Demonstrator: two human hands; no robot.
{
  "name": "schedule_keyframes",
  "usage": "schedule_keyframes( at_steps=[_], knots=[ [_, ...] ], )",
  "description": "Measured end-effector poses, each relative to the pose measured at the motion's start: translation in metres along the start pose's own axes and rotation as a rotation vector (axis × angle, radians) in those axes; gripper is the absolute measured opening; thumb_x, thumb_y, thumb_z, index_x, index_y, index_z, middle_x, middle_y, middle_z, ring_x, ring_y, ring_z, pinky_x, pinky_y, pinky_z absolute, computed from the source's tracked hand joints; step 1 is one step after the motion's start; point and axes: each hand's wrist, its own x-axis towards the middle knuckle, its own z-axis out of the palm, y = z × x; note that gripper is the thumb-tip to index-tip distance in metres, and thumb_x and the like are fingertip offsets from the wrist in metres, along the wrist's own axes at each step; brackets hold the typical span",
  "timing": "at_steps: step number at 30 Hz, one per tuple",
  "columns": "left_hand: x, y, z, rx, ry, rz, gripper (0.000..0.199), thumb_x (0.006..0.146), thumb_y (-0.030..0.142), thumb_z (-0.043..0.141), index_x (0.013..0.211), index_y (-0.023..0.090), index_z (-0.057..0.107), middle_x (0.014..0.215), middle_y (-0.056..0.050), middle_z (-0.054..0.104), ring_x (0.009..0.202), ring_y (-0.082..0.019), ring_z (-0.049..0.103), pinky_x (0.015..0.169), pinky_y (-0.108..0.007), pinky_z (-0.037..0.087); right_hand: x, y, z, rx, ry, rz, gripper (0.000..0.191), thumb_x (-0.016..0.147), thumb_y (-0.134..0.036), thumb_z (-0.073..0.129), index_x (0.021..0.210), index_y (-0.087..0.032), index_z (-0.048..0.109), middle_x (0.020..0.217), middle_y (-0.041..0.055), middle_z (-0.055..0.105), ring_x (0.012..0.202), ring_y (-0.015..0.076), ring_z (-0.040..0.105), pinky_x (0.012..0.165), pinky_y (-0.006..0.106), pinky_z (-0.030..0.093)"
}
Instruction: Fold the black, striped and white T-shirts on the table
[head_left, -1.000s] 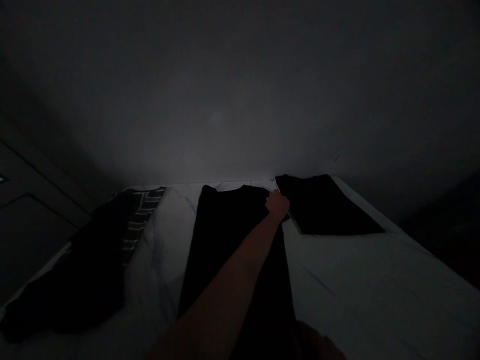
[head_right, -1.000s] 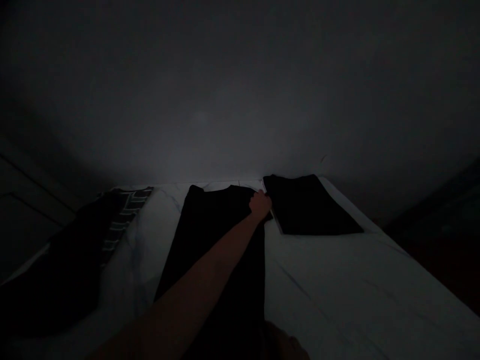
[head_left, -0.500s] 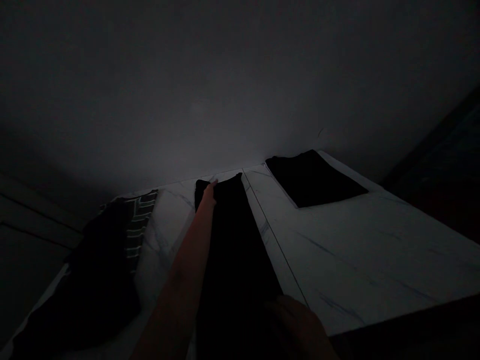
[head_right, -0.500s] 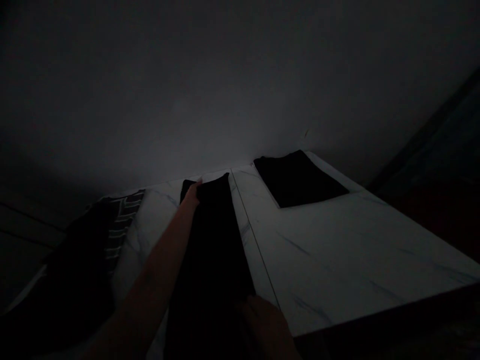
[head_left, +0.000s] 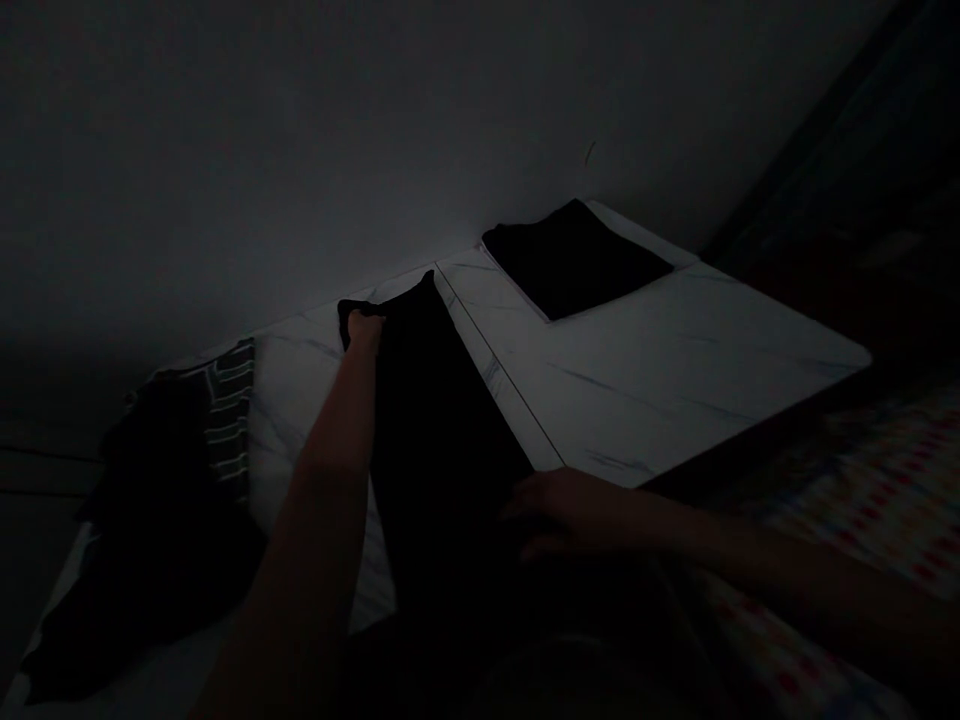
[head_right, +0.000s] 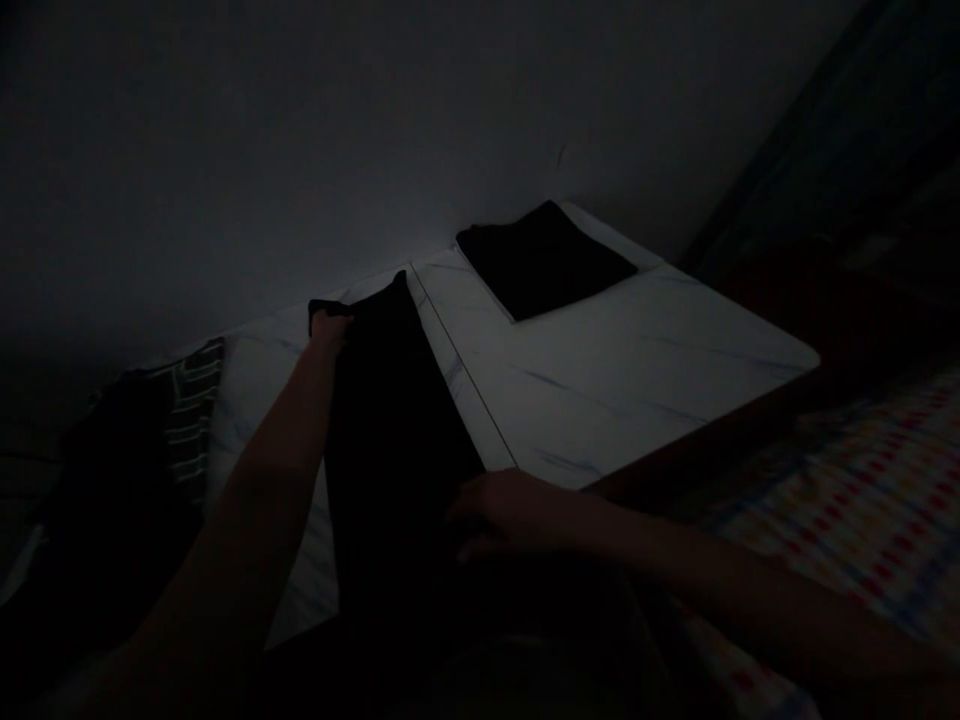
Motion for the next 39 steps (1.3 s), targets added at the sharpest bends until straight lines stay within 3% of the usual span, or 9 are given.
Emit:
schedule_keyframes(
  at_steps=[2,5,8,12,15,18,24,31,39],
  knots=[
    [-0.001,-0.001,-0.001,0.002,0.003,-0.033,0.027,0.068,0.012,0.069,0.092,0.017,0.058,0.093,-0.011,0.066,0.088,-0.025,0.066,0.07,-0.035,0.055,0.017,0.008,-0.026,0.046,-0.037,-0.019,0.027,0.091,-0.029,0.068,0.116,-0.02,0.072,0.105,0.0027,0.075,0.09,0.013,0.071,0.08,0.02,0.052],
    [-0.003,0.0,0.0,0.008,0.004,-0.056,0.028,0.07,0.017,0.071,0.095,0.017,0.058,0.094,-0.012,0.066,0.09,-0.027,0.066,0.069,-0.036,0.056,0.06,0.027,-0.052,-0.101,0.132,-0.003,0.037,0.101,-0.024,0.043,0.126,-0.007,0.065,0.121,0.0077,0.07,0.111,0.0144,0.065,0.095,0.026,0.045],
    [-0.005,-0.003,-0.001,0.019,0.0,-0.051,0.031,0.069,0.02,0.071,0.098,0.017,0.058,0.094,-0.011,0.067,0.092,-0.026,0.066,0.07,-0.034,0.056,0.103,0.051,-0.053,-0.34,0.222,0.027,0.052,0.097,-0.028,0.05,0.142,-0.001,0.048,0.151,0.0197,0.045,0.14,0.0282,0.041,0.112,0.041,0.032],
    [-0.009,-0.011,-0.006,0.03,0.006,-0.023,0.029,0.07,0.022,0.068,0.098,0.017,0.06,0.089,-0.008,0.068,0.089,-0.025,0.067,0.072,-0.033,0.056,0.128,0.075,-0.04,-0.453,0.122,-0.016,0.075,0.088,-0.043,0.069,0.15,-0.012,0.041,0.16,0.0198,0.028,0.148,0.0354,0.025,0.119,0.054,0.022],
    [-0.011,-0.018,-0.007,0.033,0.026,0.005,0.029,0.073,0.023,0.067,0.101,0.017,0.06,0.092,-0.008,0.07,0.094,-0.025,0.068,0.078,-0.034,0.056,0.14,0.084,-0.058,-0.413,0.007,-0.068,0.07,0.085,-0.05,0.071,0.145,-0.02,0.05,0.157,0.015,0.038,0.143,0.0337,0.037,0.113,0.049,0.035],
    [-0.014,-0.021,-0.006,0.028,0.062,0.031,0.031,0.076,0.022,0.067,0.106,0.017,0.06,0.102,-0.01,0.07,0.104,-0.025,0.066,0.091,-0.036,0.053,0.169,0.093,-0.103,-0.371,-0.025,0.007,0.033,0.095,-0.042,0.06,0.122,-0.027,0.07,0.132,0.0055,0.066,0.12,0.0246,0.062,0.096,0.034,0.049],
    [-0.024,-0.021,-0.003,-0.015,0.149,0.037,0.031,0.081,0.02,0.064,0.111,0.014,0.059,0.105,-0.012,0.07,0.105,-0.025,0.067,0.094,-0.036,0.052,0.255,0.137,-0.173,-0.46,0.47,0.323,0.042,0.092,-0.008,0.052,0.13,-0.022,0.061,0.135,0.0099,0.061,0.12,0.0228,0.059,0.097,0.034,0.048],
    [-0.034,-0.012,-0.005,-0.027,0.247,0.09,0.022,0.086,0.015,0.056,0.108,0.019,0.056,0.103,-0.009,0.071,0.101,-0.022,0.069,0.09,-0.035,0.053,0.32,0.19,-0.191,-0.439,0.449,0.264,0.027,0.086,-0.006,0.064,0.109,-0.019,0.07,0.115,0.0057,0.069,0.109,0.017,0.063,0.096,0.028,0.046],
    [-0.035,0.0,-0.017,0.147,0.176,0.053,0.029,0.086,0.01,0.053,0.114,0.016,0.049,0.099,-0.015,0.071,0.097,-0.027,0.071,0.081,-0.036,0.054,0.347,0.202,-0.184,-0.449,0.498,0.309,0.015,0.091,-0.016,0.064,0.104,-0.019,0.07,0.114,0.006,0.066,0.104,0.0165,0.063,0.088,0.024,0.047]
  ],
)
